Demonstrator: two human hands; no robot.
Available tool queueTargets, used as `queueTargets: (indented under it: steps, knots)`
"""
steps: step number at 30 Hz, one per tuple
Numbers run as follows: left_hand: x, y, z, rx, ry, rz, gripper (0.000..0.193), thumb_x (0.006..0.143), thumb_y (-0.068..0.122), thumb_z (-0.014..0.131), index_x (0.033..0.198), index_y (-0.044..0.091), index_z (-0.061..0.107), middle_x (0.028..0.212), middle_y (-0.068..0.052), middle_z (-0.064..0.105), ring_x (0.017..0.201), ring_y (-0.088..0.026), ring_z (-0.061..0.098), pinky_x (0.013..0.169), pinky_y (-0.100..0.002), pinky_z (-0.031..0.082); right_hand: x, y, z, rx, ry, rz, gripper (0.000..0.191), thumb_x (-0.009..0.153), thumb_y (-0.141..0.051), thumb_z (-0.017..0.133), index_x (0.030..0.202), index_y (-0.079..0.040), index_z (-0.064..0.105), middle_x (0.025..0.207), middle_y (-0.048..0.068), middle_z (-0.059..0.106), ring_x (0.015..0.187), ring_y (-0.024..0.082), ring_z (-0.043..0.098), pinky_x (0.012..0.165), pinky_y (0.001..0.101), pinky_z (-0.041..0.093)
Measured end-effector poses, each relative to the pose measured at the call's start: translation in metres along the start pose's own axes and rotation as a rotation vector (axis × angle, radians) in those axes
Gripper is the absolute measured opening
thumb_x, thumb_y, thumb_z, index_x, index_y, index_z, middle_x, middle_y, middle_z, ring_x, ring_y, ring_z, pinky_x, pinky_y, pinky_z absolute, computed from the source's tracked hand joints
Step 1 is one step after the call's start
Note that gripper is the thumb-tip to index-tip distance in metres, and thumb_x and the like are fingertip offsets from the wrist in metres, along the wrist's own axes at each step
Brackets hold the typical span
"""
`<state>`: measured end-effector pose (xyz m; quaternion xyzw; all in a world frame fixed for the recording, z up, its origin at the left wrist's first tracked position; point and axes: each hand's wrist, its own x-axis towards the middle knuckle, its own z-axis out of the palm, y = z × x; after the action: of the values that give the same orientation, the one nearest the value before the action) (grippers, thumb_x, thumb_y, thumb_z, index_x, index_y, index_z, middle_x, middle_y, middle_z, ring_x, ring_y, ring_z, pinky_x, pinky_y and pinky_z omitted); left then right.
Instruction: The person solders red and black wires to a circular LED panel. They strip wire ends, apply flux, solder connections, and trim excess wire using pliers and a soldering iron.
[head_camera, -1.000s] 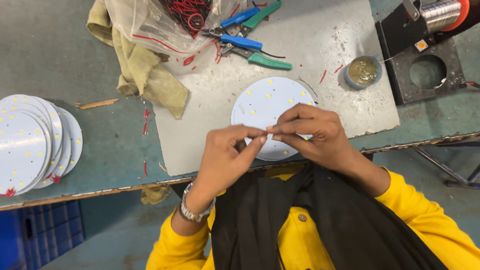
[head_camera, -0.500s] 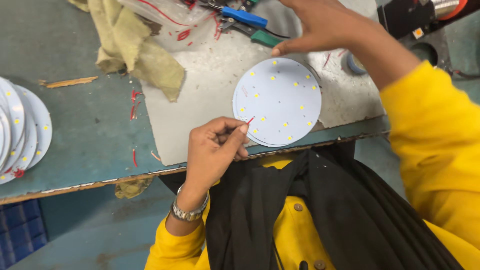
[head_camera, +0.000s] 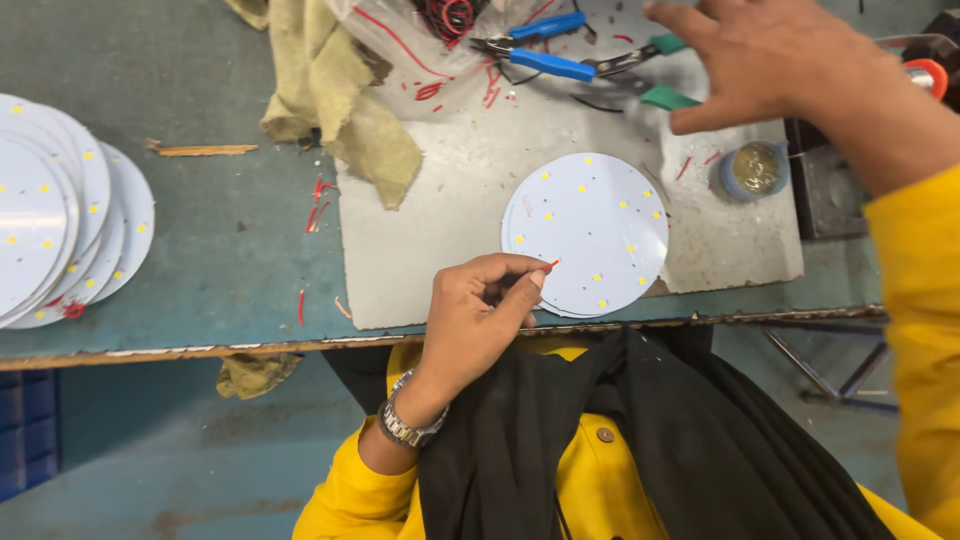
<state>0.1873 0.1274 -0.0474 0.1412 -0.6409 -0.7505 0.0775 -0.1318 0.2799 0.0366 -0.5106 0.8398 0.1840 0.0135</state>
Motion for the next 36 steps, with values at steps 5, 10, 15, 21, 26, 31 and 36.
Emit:
queueTargets:
  steps: [5,10,15,21,26,31,36]
  knots:
    - [0.008,0.006,0.017,-0.045,-0.032,0.069,0.02,0.098,0.011,0.064,0.108,-0.004,0.073,0.089,-0.005,0.076,0.072,-0.009,0.074,0.062,-0.022,0.057,-0.062,-0.002,-0.001,-0.049,-0.195,0.21,0.088,0.081,-0.059,0.068,0.156,-0.019,0.046,0.136,0.026,0.058,0.092,0.043,0.07,0.083,0.0488,0.058]
    - [0.008,0.019,0.029,-0.084,0.02,0.107,0.019,0.1,0.01,0.065,0.111,-0.004,0.071,0.091,-0.006,0.076,0.075,-0.01,0.073,0.064,-0.023,0.057,-0.146,-0.034,0.0,0.907,0.278,-0.014,0.07,0.083,-0.032,0.062,0.143,-0.001,0.042,0.122,0.016,0.065,0.112,0.027,0.07,0.103,0.0448,0.055]
    - [0.013,0.044,0.053,0.154,-0.005,0.32,0.012,0.099,0.007,0.069,0.104,-0.003,0.074,0.087,-0.008,0.076,0.068,-0.009,0.07,0.064,-0.022,0.055,-0.201,-0.115,0.054,1.943,0.284,0.146,0.071,0.082,-0.008,0.059,0.149,-0.001,0.036,0.124,0.018,0.062,0.121,0.031,0.062,0.113,0.0475,0.047]
    - [0.028,0.06,0.116,0.244,-0.279,0.457,0.01,0.099,0.005,0.067,0.107,0.002,0.073,0.082,-0.006,0.07,0.067,-0.011,0.072,0.061,-0.023,0.055,-0.235,-0.141,0.112,2.481,0.216,0.244,0.089,0.067,-0.007,0.061,0.152,0.003,0.038,0.123,0.018,0.059,0.118,0.031,0.058,0.109,0.0446,0.042]
    - [0.034,0.051,0.152,0.313,-0.295,0.459,0.008,0.097,0.006,0.07,0.103,0.002,0.073,0.078,-0.007,0.068,0.063,-0.014,0.071,0.056,-0.026,0.053,-0.261,-0.137,0.128,2.425,0.194,0.308,0.093,0.065,-0.006,0.062,0.154,0.004,0.037,0.123,0.014,0.057,0.112,0.025,0.054,0.1,0.0386,0.041]
    - [0.034,0.043,0.163,0.356,-0.282,0.465,0.007,0.098,0.007,0.07,0.103,0.002,0.072,0.079,-0.007,0.068,0.064,-0.015,0.071,0.057,-0.027,0.054,-0.265,-0.13,0.131,2.296,0.167,0.251,0.092,0.063,-0.009,0.061,0.151,-0.002,0.035,0.131,0.01,0.059,0.123,0.022,0.057,0.111,0.0361,0.041]
    - [0.034,0.042,0.167,0.454,-0.249,0.544,0.007,0.096,0.007,0.072,0.101,0.003,0.071,0.079,-0.008,0.067,0.064,-0.019,0.066,0.057,-0.03,0.049,-0.26,-0.131,0.127,2.057,0.326,0.181,0.083,0.069,-0.006,0.061,0.15,0.0,0.042,0.123,0.009,0.056,0.116,0.021,0.055,0.109,0.035,0.042]
